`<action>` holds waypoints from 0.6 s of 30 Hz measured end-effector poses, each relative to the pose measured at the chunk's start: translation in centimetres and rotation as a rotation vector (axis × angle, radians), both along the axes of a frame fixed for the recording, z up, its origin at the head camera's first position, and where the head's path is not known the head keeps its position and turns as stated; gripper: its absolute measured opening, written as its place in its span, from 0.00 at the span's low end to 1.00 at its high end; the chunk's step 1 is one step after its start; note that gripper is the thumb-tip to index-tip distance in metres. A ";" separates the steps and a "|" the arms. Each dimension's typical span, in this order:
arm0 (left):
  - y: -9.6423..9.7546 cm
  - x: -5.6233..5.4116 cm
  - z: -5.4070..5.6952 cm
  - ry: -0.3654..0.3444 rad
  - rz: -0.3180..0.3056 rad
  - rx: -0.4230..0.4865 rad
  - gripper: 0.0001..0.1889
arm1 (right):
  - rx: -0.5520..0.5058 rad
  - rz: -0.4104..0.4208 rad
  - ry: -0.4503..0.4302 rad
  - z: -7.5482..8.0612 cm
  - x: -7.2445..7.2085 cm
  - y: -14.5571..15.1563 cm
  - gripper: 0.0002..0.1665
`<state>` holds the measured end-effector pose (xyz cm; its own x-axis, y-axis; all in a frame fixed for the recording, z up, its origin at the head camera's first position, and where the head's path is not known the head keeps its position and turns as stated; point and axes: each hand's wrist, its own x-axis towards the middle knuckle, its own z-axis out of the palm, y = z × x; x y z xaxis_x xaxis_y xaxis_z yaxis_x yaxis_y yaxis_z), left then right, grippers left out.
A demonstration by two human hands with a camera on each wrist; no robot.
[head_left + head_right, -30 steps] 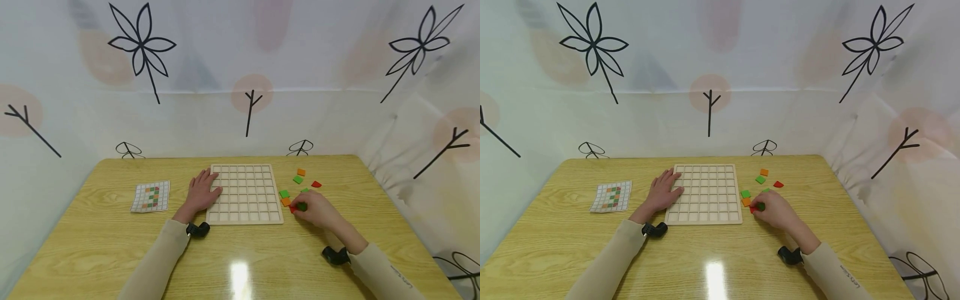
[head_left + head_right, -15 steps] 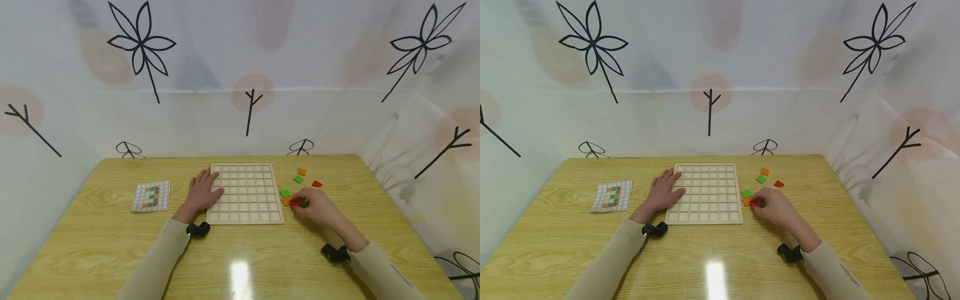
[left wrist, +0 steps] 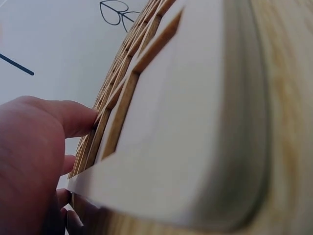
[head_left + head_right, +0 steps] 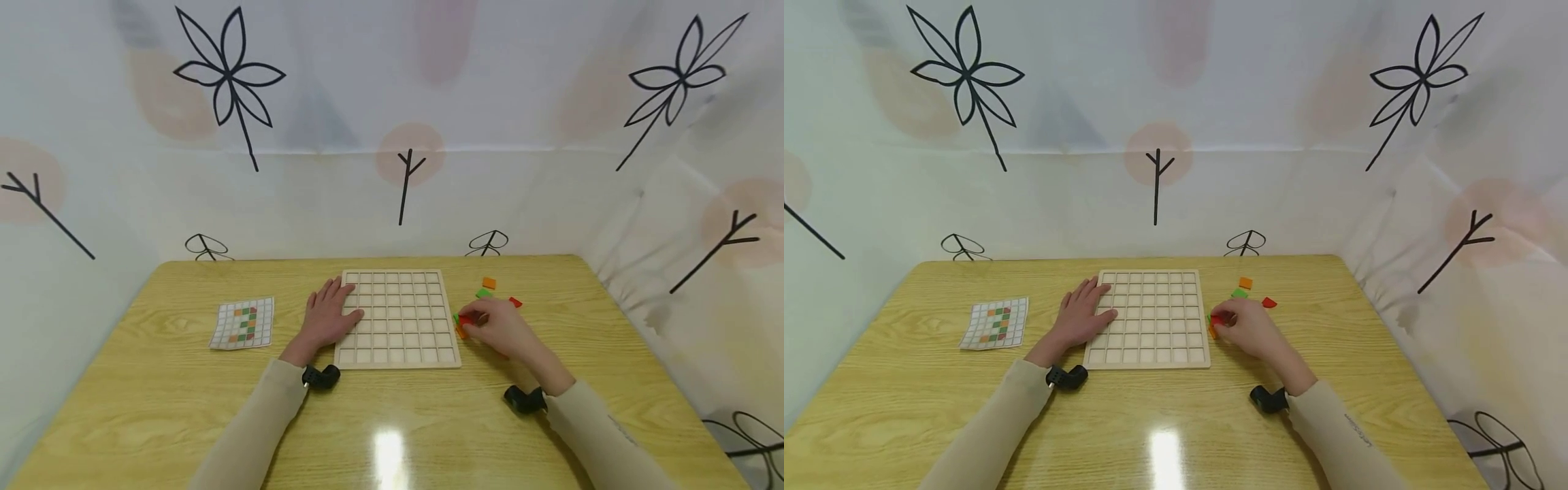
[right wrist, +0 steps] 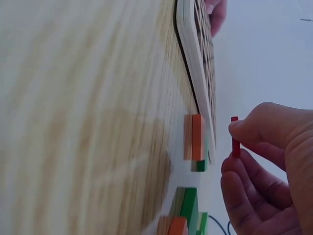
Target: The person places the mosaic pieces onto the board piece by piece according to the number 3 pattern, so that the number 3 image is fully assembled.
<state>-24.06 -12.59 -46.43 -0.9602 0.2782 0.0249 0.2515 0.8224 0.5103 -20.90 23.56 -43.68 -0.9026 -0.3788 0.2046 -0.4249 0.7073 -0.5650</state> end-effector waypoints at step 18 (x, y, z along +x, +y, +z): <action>-0.2 0.0 -0.1 0.014 -0.020 0.015 0.33 | -0.073 0.025 -0.056 0.2 -3.8 -4.3 0.11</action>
<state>-24.07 -12.80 -46.56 -0.9539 0.2972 0.0427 0.2754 0.8092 0.5190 -24.70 19.26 -43.48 -0.9040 -0.3868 0.1820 -0.4079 0.6530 -0.6382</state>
